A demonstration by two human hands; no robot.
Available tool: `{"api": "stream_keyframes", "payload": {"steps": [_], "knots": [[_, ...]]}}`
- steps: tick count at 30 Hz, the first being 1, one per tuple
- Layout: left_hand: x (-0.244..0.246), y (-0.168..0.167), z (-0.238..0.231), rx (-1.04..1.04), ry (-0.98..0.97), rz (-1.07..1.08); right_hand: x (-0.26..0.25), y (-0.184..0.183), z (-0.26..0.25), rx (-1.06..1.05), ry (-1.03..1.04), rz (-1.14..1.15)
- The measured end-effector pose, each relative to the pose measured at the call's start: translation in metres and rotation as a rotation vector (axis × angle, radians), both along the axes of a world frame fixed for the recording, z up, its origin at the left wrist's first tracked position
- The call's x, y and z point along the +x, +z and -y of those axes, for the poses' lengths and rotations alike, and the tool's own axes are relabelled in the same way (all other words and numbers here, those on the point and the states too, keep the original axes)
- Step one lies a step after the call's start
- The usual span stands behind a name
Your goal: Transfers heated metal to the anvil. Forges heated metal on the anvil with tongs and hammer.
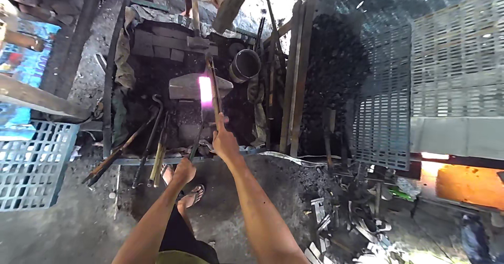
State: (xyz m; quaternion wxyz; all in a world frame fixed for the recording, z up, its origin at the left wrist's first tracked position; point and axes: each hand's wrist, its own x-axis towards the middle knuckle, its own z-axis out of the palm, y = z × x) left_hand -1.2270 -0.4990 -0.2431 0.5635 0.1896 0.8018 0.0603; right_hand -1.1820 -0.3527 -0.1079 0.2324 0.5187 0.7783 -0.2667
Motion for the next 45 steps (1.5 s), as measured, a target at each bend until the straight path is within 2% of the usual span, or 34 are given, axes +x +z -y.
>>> {"api": "stream_keyframes", "payload": {"steps": [4, 12, 34, 36, 41, 45], "knots": [[-0.008, -0.003, -0.002, 0.014, -0.003, -0.001, -0.01, 0.021, -0.025, -0.02, 0.001, -0.02], [-0.009, -0.005, -0.004, 0.023, -0.003, -0.003, 0.015, -0.002, 0.014, -0.018, -0.031, -0.007], [-0.006, -0.011, -0.004, 0.012, 0.031, -0.009, 0.022, -0.023, 0.02, -0.013, -0.047, 0.021], [-0.011, -0.013, -0.005, 0.01, 0.026, -0.01, 0.019, -0.019, 0.015, -0.01, -0.035, 0.017], [-0.019, -0.021, -0.016, 0.068, 0.027, -0.009, -0.002, 0.019, -0.023, -0.062, -0.025, -0.004], [-0.018, -0.023, -0.022, 0.054, 0.028, -0.016, 0.001, 0.013, -0.022, -0.047, -0.036, -0.032]]}}
